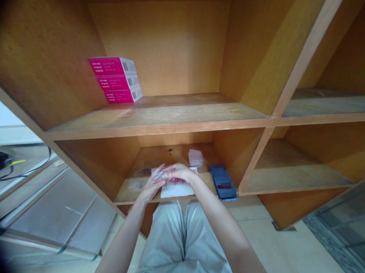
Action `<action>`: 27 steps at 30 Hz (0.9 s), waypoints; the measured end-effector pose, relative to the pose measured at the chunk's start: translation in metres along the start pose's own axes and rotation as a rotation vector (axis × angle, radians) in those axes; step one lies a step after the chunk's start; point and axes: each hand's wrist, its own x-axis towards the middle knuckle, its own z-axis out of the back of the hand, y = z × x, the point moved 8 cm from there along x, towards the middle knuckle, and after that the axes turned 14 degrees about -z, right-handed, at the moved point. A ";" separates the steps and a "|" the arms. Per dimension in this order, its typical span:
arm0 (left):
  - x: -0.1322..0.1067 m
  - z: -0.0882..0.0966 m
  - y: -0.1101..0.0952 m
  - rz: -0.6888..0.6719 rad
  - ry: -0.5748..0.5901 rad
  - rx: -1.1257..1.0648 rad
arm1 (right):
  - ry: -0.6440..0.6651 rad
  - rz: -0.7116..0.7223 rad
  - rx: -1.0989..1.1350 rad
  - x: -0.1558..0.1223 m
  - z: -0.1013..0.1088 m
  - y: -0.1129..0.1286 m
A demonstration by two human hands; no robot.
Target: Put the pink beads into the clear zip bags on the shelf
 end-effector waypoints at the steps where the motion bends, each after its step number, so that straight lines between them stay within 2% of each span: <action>1: 0.000 -0.002 -0.002 0.002 0.004 -0.034 | 0.017 0.003 0.009 0.000 -0.001 0.000; 7: -0.003 -0.005 0.003 0.019 -0.044 -0.192 | 0.030 -0.003 -0.028 -0.001 -0.001 0.000; 11: -0.001 -0.006 0.010 -0.013 -0.092 -0.263 | 0.010 -0.033 -0.047 -0.002 0.003 -0.001; 14: 0.003 -0.012 0.011 -0.056 -0.080 -0.315 | -0.008 -0.065 -0.082 0.000 0.007 -0.004; 20: 0.010 -0.018 0.017 -0.045 -0.054 -0.336 | 0.001 -0.093 -0.114 -0.003 0.005 0.000; 27: 0.010 -0.014 0.025 -0.027 -0.117 -0.355 | 0.035 -0.117 -0.073 -0.005 0.009 -0.004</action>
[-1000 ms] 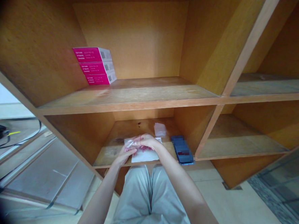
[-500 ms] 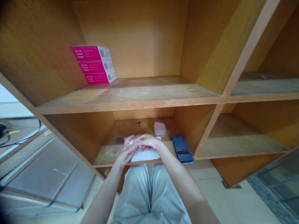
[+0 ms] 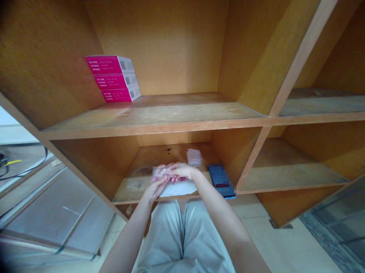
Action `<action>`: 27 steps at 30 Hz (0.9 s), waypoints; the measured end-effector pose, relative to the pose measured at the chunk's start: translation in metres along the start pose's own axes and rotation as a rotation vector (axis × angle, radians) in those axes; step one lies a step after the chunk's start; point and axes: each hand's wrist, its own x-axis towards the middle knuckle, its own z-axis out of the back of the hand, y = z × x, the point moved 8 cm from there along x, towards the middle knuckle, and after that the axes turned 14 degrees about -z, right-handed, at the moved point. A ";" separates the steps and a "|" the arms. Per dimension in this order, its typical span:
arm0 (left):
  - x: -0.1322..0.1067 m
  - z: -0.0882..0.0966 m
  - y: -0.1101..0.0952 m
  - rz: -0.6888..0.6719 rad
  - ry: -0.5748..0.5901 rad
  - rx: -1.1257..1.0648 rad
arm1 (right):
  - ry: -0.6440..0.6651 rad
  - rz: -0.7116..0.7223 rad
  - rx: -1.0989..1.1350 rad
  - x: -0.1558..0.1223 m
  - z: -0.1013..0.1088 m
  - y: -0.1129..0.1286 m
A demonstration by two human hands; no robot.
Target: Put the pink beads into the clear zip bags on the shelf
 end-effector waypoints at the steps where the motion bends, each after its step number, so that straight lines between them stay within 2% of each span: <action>1: 0.000 0.001 0.001 -0.002 -0.013 -0.001 | 0.008 -0.014 0.012 0.000 0.002 -0.002; 5: -0.001 0.003 0.004 -0.002 -0.056 0.011 | -0.011 -0.015 0.046 -0.009 0.017 -0.003; 8: -0.001 0.002 0.004 -0.002 -0.051 0.026 | -0.111 0.058 0.108 -0.018 0.033 0.001; 11: 0.000 0.002 0.003 -0.002 -0.056 0.059 | -0.320 0.143 0.261 -0.024 0.053 -0.007; 15: -0.002 0.003 0.004 0.010 -0.061 0.100 | -0.638 0.305 0.544 -0.029 0.073 -0.035; 18: -0.002 0.004 0.004 0.011 -0.055 0.122 | -0.771 0.388 0.636 -0.025 0.075 -0.057; 22: -0.001 0.004 0.007 0.016 -0.052 0.124 | -0.859 0.341 0.624 -0.013 0.068 -0.077; 27: -0.001 0.005 0.008 0.023 -0.074 0.096 | -1.023 0.259 0.452 -0.008 0.062 -0.082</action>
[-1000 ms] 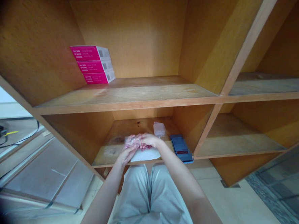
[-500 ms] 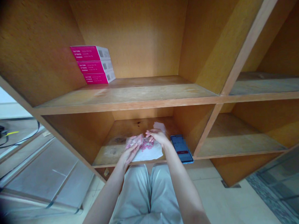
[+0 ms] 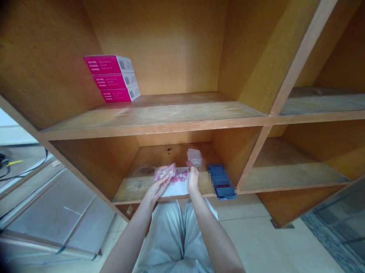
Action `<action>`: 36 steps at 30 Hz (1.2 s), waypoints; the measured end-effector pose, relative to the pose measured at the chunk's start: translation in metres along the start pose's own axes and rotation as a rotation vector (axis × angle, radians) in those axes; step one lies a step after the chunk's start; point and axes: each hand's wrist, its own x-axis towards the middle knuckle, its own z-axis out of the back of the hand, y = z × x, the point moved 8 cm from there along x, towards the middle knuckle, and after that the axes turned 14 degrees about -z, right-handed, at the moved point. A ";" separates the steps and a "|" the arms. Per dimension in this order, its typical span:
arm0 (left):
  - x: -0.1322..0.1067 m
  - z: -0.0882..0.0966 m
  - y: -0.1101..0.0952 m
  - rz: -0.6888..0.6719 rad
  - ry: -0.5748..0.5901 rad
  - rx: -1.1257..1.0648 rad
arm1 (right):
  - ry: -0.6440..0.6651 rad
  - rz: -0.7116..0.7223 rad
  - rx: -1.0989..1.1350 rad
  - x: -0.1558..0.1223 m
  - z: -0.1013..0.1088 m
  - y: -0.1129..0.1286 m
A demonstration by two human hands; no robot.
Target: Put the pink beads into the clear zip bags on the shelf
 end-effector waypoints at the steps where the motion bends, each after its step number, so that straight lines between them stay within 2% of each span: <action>1: 0.000 0.001 0.000 0.003 -0.008 0.000 | -0.022 0.012 -0.023 -0.001 0.000 0.000; 4: 0.000 0.000 0.001 0.012 0.006 -0.014 | -0.045 0.027 -0.017 -0.001 -0.002 0.000; 8: 0.000 -0.006 0.003 0.024 0.059 -0.041 | -0.014 -0.006 -0.072 -0.002 -0.007 0.000; 13: 0.000 -0.007 0.006 0.053 0.063 -0.005 | 0.034 -0.029 -0.163 -0.005 -0.012 -0.001; 18: -0.001 -0.009 0.009 0.076 0.080 0.038 | 0.038 -0.038 -0.095 -0.005 -0.013 -0.002; 23: 0.003 -0.015 0.015 0.067 0.085 0.159 | 0.101 -0.082 -0.144 -0.007 -0.019 -0.005; 27: 0.010 -0.021 0.023 0.041 0.105 0.256 | 0.073 -0.101 -0.092 -0.005 -0.017 -0.007; 36: 0.016 -0.032 0.034 0.041 0.186 0.244 | 0.043 -0.092 -0.015 -0.006 -0.015 -0.004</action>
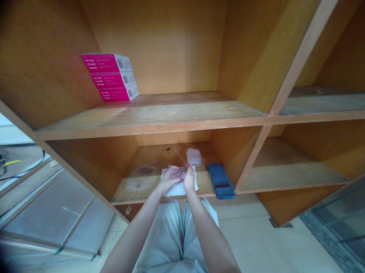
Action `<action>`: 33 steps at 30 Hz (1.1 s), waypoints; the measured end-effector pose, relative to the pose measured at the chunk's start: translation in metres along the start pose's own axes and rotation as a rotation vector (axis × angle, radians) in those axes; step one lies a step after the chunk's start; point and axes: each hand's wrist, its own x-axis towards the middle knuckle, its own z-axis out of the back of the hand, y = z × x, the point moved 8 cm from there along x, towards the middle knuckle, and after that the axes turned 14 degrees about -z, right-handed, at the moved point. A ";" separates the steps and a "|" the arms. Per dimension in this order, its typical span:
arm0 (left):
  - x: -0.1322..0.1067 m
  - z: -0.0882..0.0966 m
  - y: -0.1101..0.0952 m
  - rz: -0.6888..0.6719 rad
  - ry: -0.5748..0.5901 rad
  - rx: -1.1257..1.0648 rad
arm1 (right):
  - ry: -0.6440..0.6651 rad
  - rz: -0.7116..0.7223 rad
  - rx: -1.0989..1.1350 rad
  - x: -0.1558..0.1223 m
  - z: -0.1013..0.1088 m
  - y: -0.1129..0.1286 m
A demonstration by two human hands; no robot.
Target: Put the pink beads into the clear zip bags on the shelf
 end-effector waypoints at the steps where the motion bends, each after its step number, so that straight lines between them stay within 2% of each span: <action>1: 0.000 0.000 0.000 0.005 0.000 0.007 | -0.002 -0.013 -0.008 0.000 0.000 0.000; 6: 0.000 0.001 -0.005 0.012 0.001 0.046 | 0.032 -0.106 -0.034 0.002 -0.002 -0.006; 11: -0.002 0.000 -0.011 0.021 0.003 0.039 | 0.009 -0.042 0.064 0.005 0.002 -0.010; 16: -0.004 0.002 -0.014 0.062 -0.013 0.058 | -0.027 0.004 0.289 0.007 0.008 -0.016; 20: -0.005 0.002 -0.016 0.071 -0.014 0.075 | -0.039 0.027 0.382 0.007 0.011 -0.017; 33: 0.005 0.009 0.002 -0.001 0.061 0.171 | -0.016 0.029 0.370 0.013 0.010 -0.022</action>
